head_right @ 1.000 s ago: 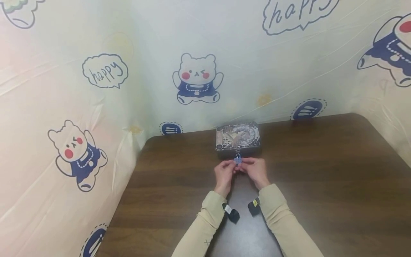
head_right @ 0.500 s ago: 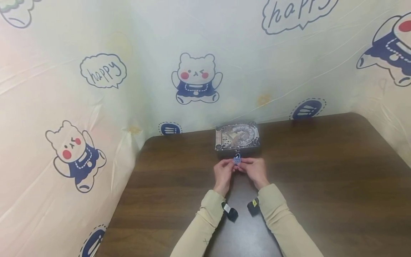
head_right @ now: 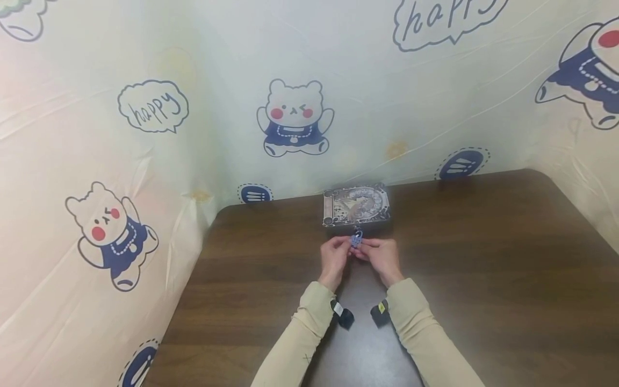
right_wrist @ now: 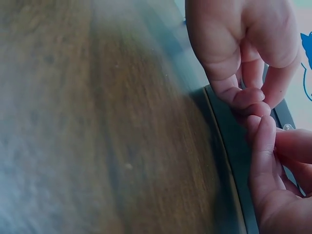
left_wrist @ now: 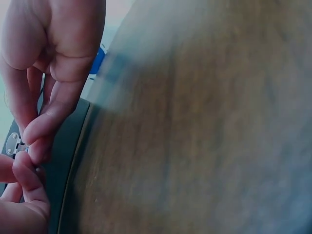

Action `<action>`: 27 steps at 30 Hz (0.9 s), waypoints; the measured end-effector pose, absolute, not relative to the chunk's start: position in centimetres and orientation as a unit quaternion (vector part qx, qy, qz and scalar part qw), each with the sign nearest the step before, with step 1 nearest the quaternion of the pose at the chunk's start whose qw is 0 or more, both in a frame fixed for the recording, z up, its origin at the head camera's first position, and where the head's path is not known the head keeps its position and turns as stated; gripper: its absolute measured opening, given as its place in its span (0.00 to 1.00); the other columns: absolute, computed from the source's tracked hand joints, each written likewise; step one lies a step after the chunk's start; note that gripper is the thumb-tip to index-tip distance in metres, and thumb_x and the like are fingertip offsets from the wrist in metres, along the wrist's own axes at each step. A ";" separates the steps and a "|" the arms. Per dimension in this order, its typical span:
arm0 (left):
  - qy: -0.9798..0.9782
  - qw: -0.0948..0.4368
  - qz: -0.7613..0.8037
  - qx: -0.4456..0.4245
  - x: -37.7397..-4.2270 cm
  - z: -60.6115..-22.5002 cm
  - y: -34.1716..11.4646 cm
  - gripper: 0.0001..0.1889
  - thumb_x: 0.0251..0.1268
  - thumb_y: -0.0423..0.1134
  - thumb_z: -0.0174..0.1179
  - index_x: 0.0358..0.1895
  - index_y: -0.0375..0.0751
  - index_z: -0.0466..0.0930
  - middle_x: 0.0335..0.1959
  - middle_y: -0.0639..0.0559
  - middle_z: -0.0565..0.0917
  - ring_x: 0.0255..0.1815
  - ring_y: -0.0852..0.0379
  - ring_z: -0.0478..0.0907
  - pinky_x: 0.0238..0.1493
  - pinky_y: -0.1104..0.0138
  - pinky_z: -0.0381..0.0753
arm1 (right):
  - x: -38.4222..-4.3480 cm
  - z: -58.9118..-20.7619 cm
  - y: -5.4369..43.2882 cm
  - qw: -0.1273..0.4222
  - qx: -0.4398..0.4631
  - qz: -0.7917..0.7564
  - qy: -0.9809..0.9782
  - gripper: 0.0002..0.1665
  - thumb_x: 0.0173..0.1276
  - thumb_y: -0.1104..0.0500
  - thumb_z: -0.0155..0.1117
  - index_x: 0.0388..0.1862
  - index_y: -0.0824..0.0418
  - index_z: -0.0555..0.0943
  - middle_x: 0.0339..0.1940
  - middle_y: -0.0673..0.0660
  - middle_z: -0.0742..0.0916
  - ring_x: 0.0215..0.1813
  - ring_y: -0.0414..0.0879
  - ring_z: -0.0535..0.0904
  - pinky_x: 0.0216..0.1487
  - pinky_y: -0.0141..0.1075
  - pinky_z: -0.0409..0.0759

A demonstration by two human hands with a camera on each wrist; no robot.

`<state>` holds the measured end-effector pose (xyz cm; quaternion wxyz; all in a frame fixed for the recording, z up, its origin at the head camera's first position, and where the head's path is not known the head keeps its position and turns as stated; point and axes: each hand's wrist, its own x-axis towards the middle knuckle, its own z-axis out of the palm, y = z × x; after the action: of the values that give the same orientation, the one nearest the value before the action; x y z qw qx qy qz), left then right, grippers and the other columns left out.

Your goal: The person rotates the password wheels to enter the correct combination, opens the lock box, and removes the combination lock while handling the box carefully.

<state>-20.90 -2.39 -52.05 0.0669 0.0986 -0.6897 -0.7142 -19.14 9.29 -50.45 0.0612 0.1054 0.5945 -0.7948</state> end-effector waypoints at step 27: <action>-0.758 0.065 -0.642 0.099 -21.4 -51.1 -1.7 0.06 0.60 0.29 0.59 0.34 0.32 0.86 0.25 0.47 0.84 0.22 0.67 0.72 0.27 0.76 0.73 | -18.5 -50.2 9.1 0.041 0.118 -0.817 0.563 0.22 0.68 0.72 0.56 0.58 0.83 0.70 0.33 0.55 0.88 0.29 0.36 0.86 0.38 0.27 0.84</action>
<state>-21.43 -1.70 -51.15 0.0652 0.0991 -0.7576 -0.6419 -18.52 9.11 -50.16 0.0410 0.1176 0.5634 -0.8167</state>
